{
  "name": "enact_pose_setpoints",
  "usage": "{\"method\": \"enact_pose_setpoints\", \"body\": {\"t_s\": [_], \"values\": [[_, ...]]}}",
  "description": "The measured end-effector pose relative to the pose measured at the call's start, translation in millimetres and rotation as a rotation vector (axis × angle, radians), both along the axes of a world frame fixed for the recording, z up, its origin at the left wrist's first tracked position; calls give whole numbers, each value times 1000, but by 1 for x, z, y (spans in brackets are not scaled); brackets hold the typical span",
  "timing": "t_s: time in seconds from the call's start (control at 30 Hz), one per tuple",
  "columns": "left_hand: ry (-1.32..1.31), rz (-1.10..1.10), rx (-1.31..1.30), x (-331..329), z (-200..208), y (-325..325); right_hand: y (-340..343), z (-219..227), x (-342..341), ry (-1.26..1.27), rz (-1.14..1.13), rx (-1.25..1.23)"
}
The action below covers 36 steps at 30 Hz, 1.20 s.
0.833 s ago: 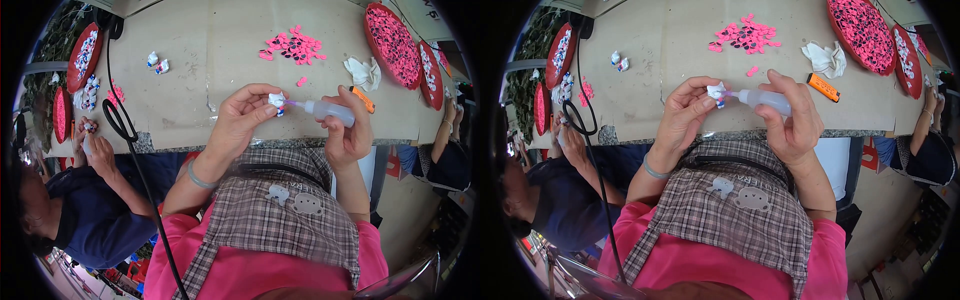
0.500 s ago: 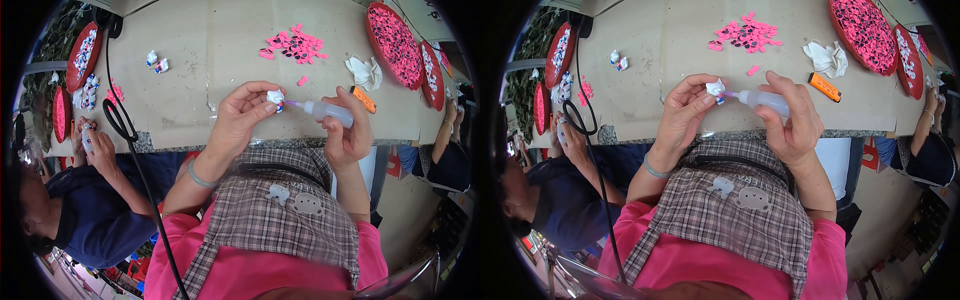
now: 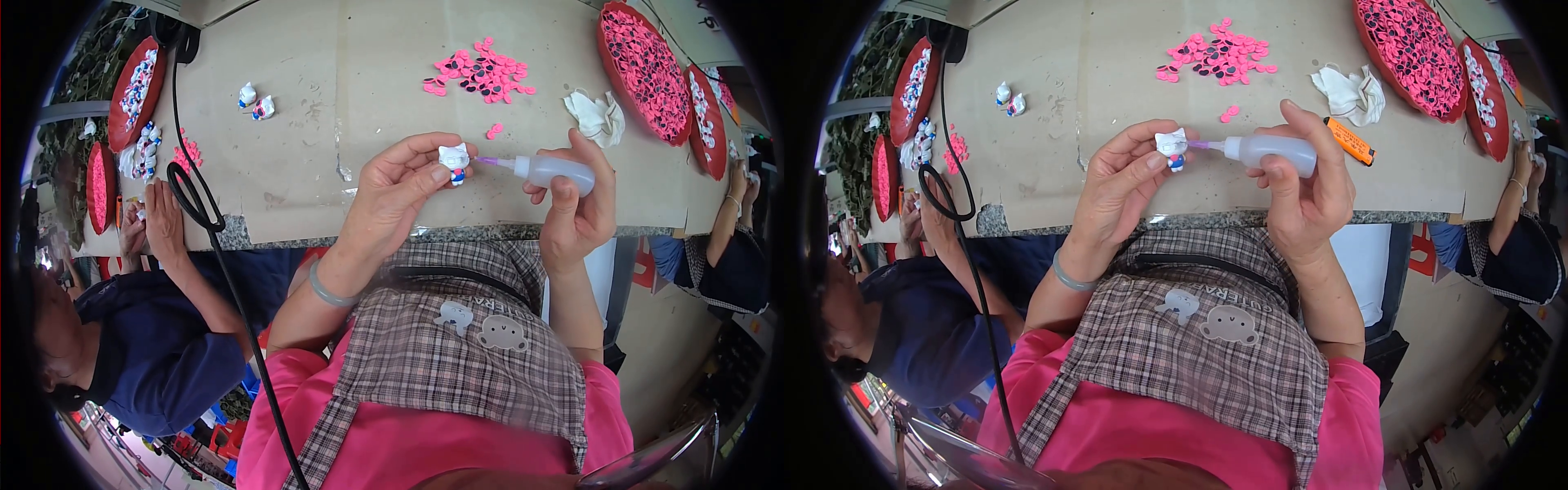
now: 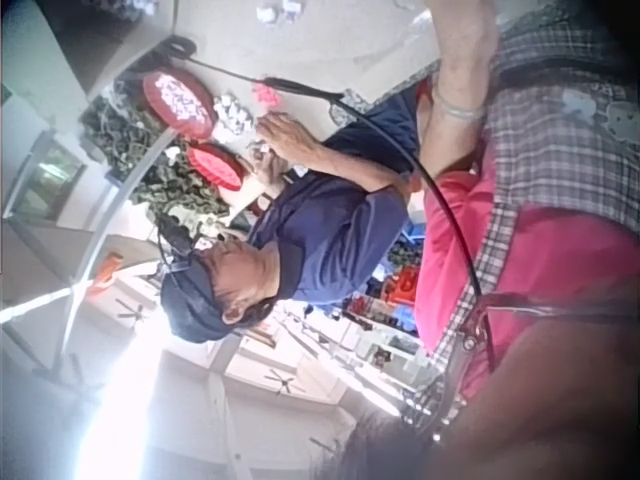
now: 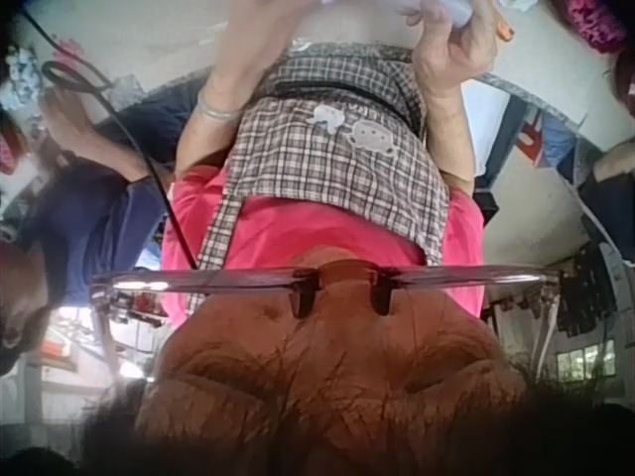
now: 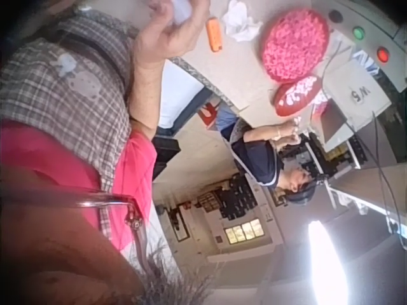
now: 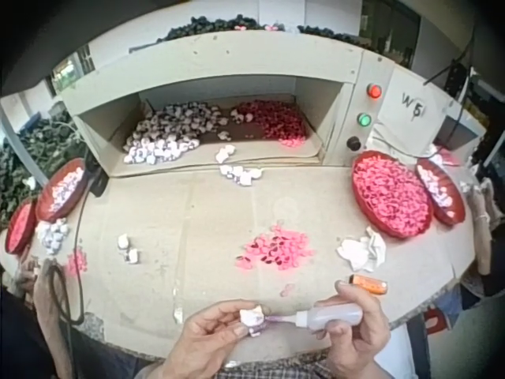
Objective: The person assembles small figurines by taking figurine pieces from the table, applying glue from a bottle onto them, and attaching miniature sunglasses by hand.
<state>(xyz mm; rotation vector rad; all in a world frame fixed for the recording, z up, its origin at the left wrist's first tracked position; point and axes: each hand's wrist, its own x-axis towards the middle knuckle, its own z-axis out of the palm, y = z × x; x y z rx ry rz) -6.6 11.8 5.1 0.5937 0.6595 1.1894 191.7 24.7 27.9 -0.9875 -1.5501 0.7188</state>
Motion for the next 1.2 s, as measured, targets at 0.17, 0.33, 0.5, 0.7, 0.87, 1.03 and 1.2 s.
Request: {"method": "enact_pose_setpoints", "body": {"t_s": [0.17, 0.33, 0.5, 0.7, 0.87, 1.03, 1.2], "values": [[-29, -14, -35, 1, 4, 0, -2, -3, 1, -24, 5, -7], [-27, -32, -35, 1, 4, 0, -1, -7, 2, -74, 23, 48], [-34, -30, -44, 1, 3, 0, 0, -7, 4, -91, 22, 63], [-69, -23, -55, 0, 2, -2, 0, -9, 6, -136, -1, 90], [-76, -21, -47, -2, 2, -1, -2, -8, 7, -198, -31, 110], [-76, -5, -37, -1, 0, 0, -3, -4, 5, -235, -27, 109], [-69, 3, -32, 1, 0, -1, -2, -5, 5, -198, -10, 65]]}}
